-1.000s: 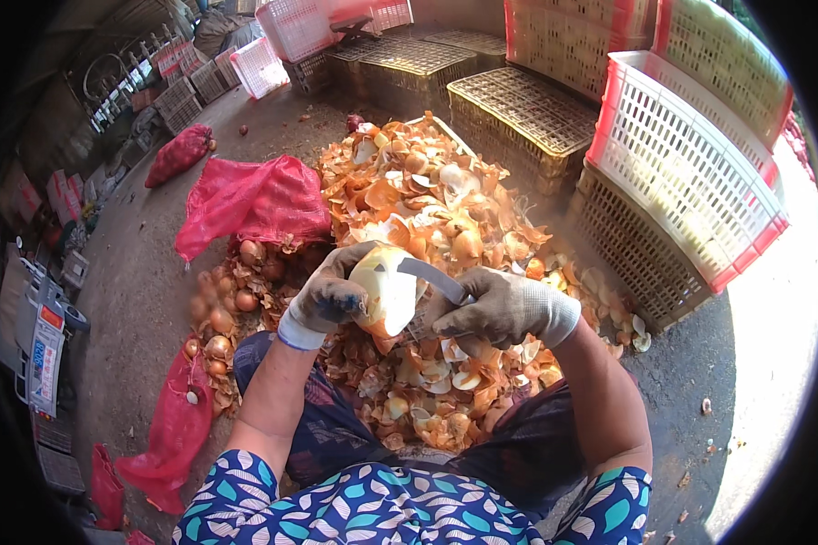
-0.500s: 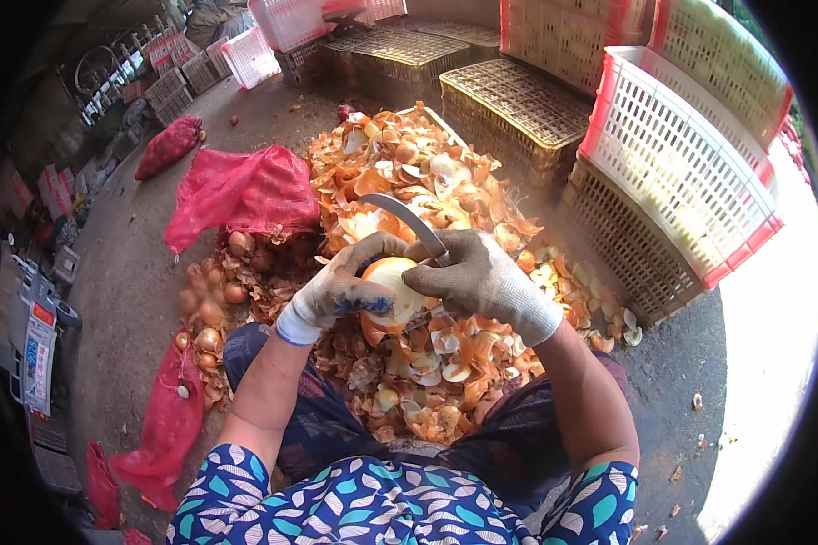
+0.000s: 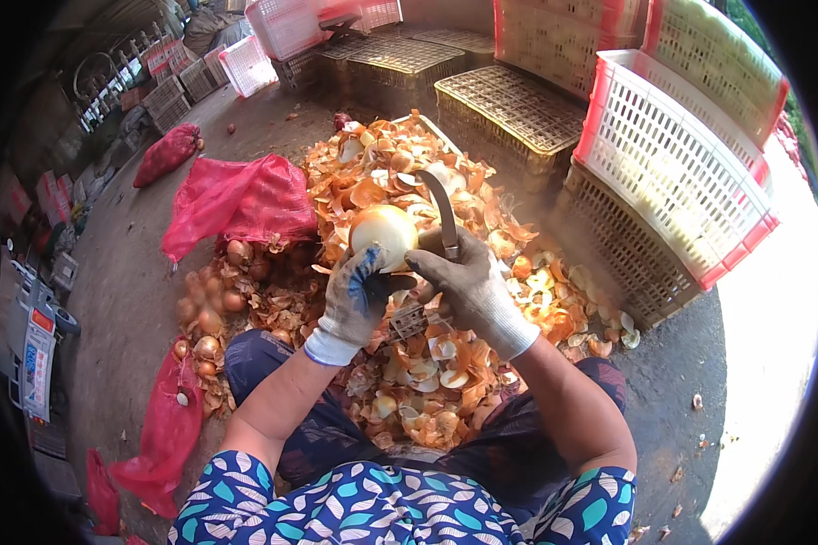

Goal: The person sits on the ground and peels onions one by one using a knife, removing the outer skin and placing the peeled onions into a nearby basket. The person handles onions from a red sack and discards the skins onto a growing pile.

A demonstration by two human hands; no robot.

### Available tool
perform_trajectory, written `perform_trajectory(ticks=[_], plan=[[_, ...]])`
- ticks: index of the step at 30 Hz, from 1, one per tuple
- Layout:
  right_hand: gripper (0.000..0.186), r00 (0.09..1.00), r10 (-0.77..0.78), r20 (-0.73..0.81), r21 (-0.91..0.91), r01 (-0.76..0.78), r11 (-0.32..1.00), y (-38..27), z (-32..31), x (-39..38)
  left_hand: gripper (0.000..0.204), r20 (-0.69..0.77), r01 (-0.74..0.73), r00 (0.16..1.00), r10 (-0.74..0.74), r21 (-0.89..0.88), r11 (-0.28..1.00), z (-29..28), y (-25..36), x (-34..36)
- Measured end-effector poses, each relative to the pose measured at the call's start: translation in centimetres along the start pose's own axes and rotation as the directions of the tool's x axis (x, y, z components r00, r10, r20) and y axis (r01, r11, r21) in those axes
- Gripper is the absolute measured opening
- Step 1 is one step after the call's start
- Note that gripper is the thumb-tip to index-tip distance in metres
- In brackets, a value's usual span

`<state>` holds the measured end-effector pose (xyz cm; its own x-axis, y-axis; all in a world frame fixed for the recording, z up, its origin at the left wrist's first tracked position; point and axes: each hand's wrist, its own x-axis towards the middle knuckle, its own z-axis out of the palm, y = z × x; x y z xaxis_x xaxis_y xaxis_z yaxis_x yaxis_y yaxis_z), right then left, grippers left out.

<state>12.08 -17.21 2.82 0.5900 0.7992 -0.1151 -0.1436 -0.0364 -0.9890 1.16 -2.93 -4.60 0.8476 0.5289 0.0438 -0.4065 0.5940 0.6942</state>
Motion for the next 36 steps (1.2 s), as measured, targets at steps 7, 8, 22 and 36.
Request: perform_trajectory(ticks=[7,8,22,36], plan=[[0.011,0.736,-0.543,0.404,-0.839,0.535,0.102,1.1,-5.3,1.0,0.052,0.116,0.087,0.989,-0.095,0.075,0.993,-1.5,3.3,0.1],[0.012,0.752,-0.516,0.409,-0.858,0.51,0.063,1.3,-5.8,1.3,0.052,0.152,0.172,0.973,-0.172,0.015,0.985,-2.5,3.5,0.1],[0.015,0.822,-0.439,0.364,-0.918,0.396,-0.021,1.8,-9.8,3.1,0.041,0.274,0.23,0.864,-0.423,0.533,0.814,-0.5,6.9,-0.9],[0.015,0.729,-0.581,0.362,-0.914,0.4,-0.068,2.3,-0.9,-1.3,0.047,0.135,0.183,0.981,-0.137,-0.432,0.883,-1.1,2.7,1.5]])
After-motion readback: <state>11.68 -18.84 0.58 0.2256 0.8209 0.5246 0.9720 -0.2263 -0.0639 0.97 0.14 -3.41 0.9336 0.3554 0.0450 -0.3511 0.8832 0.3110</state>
